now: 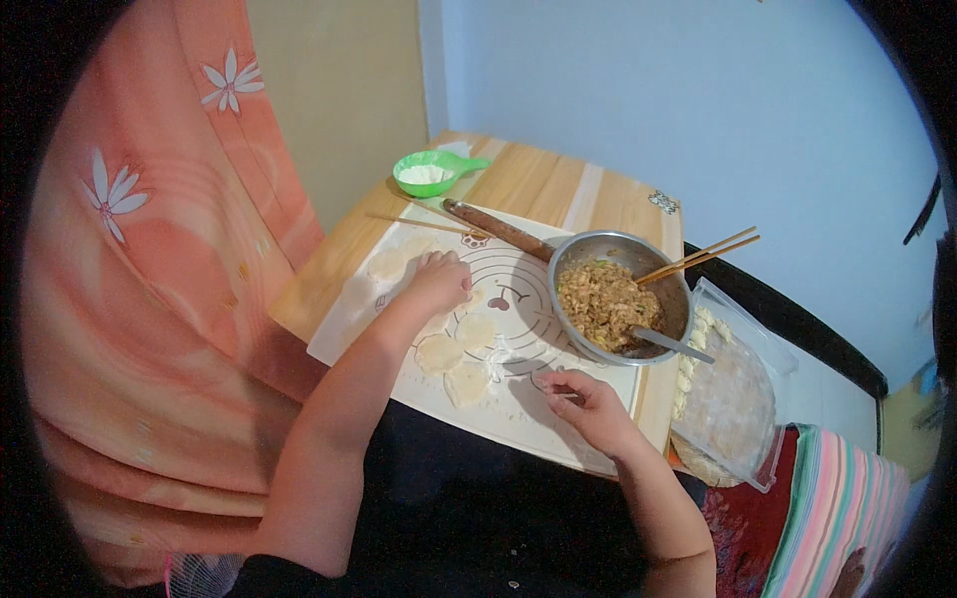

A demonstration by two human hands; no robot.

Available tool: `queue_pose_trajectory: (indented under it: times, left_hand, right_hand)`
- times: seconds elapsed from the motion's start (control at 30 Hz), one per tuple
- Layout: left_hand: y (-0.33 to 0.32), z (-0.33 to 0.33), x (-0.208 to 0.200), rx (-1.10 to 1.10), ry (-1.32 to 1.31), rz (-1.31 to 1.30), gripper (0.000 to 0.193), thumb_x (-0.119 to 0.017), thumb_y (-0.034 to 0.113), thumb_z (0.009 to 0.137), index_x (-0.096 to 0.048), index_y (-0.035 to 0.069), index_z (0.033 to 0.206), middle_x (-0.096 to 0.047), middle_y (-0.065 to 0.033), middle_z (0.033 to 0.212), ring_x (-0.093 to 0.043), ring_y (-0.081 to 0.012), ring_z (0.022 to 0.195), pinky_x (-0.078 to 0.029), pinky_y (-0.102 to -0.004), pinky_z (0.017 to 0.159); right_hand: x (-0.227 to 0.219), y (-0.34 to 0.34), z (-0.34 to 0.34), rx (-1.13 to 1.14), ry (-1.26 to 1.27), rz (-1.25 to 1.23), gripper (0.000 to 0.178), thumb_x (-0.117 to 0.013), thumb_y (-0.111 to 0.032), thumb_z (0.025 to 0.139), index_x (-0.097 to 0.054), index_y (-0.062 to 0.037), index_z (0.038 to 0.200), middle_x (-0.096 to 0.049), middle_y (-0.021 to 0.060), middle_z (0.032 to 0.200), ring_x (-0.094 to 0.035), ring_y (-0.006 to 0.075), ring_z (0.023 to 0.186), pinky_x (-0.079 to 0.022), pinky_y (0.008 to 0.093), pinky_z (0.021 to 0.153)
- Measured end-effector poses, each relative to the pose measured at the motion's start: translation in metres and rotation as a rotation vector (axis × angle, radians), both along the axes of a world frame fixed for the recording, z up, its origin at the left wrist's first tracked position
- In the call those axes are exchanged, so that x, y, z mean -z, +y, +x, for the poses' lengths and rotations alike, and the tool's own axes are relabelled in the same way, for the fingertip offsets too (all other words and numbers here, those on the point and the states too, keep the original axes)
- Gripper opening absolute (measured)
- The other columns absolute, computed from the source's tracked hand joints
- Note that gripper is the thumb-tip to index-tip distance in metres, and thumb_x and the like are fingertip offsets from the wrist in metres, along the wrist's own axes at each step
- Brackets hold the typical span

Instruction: The person is making dumplings by hand. They place a spoonful of filling onto a round dough wrapper, fold the wrapper over the filling, and pinch the edges to seal it. The finished dumplings are placed into a plastic container.

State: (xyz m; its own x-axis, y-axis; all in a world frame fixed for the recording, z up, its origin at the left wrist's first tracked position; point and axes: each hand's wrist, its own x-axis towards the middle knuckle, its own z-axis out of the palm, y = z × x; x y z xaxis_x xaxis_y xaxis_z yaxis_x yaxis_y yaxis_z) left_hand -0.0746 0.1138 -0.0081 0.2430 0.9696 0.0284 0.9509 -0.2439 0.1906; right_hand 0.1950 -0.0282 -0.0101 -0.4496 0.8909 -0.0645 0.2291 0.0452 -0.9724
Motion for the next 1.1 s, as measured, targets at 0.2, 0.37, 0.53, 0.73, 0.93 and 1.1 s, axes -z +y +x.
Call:
queue_pose_trajectory:
  times: [0.2, 0.37, 0.53, 0.73, 0.93, 1.1]
  left_hand:
    - [-0.035, 0.008, -0.001, -0.07, -0.321, 0.172, 0.013, -0.065, 0.015, 0.079, -0.056, 0.008, 0.086, -0.063, -0.0106, 0.089, -0.059, -0.0293, 0.083, -0.046, -0.0374, 0.075]
    - [-0.074, 0.047, 0.016, 0.07, -1.167, -0.144, 0.013, -0.06, 0.01, 0.087, -0.05, 0.004, 0.092, -0.06, -0.0034, 0.084, -0.058, -0.012, 0.077, -0.045, -0.0247, 0.067]
    - [-0.119, 0.084, 0.017, 0.106, -1.326, -0.387, 0.018, -0.057, 0.008, 0.089, -0.048, 0.002, 0.104, -0.058, -0.0022, 0.088, -0.055, -0.0089, 0.08, -0.046, -0.023, 0.069]
    - [-0.133, 0.098, 0.042, -0.031, -1.666, -0.738, 0.035, -0.058, 0.012, 0.09, -0.047, 0.0, 0.121, -0.062, -0.0066, 0.098, -0.059, -0.012, 0.09, -0.048, -0.0256, 0.08]
    - [-0.132, 0.102, 0.044, 0.07, -1.494, -0.534, 0.034, -0.058, 0.008, 0.089, -0.049, -0.002, 0.12, -0.061, -0.0069, 0.107, -0.059, -0.0126, 0.095, -0.049, -0.0266, 0.082]
    - [-0.132, 0.103, 0.048, -0.007, -1.553, -0.545, 0.037, -0.057, 0.006, 0.09, -0.048, -0.003, 0.125, -0.062, -0.0076, 0.107, -0.06, -0.0125, 0.094, -0.05, -0.0261, 0.081]
  right_hand:
    - [0.018, -0.001, -0.013, 0.124, 0.326, -0.207, 0.031, -0.058, -0.013, 0.091, -0.054, 0.0003, 0.119, -0.059, 0.0052, 0.108, -0.055, 0.0129, 0.098, -0.043, 0.0266, 0.089]
    - [0.013, -0.004, -0.021, 0.306, 0.534, -0.328, 0.036, -0.057, -0.018, 0.093, -0.05, 0.0014, 0.122, -0.059, 0.0066, 0.109, -0.056, 0.0147, 0.098, -0.044, 0.0289, 0.09]
    - [0.015, -0.01, -0.01, 0.382, 0.501, -0.432, 0.028, -0.059, -0.02, 0.092, -0.058, 0.0002, 0.11, -0.063, 0.0038, 0.096, -0.058, 0.0126, 0.084, -0.048, 0.0271, 0.078]
    - [0.029, -0.013, -0.008, 0.5, 0.305, -0.069, 0.022, -0.058, -0.021, 0.092, -0.065, 0.0002, 0.092, -0.063, 0.0021, 0.079, -0.056, 0.0096, 0.067, -0.048, 0.0247, 0.062]
    - [0.03, -0.01, -0.001, 0.513, 0.291, -0.09, 0.023, -0.056, -0.02, 0.094, -0.063, 0.0011, 0.097, -0.063, 0.0035, 0.085, -0.056, 0.0087, 0.07, -0.049, 0.0246, 0.064]
    - [0.03, -0.004, 0.006, 0.45, 0.427, -0.25, 0.028, -0.06, -0.012, 0.09, -0.057, 0.002, 0.114, -0.064, 0.0049, 0.095, -0.058, 0.0099, 0.08, -0.049, 0.024, 0.072]
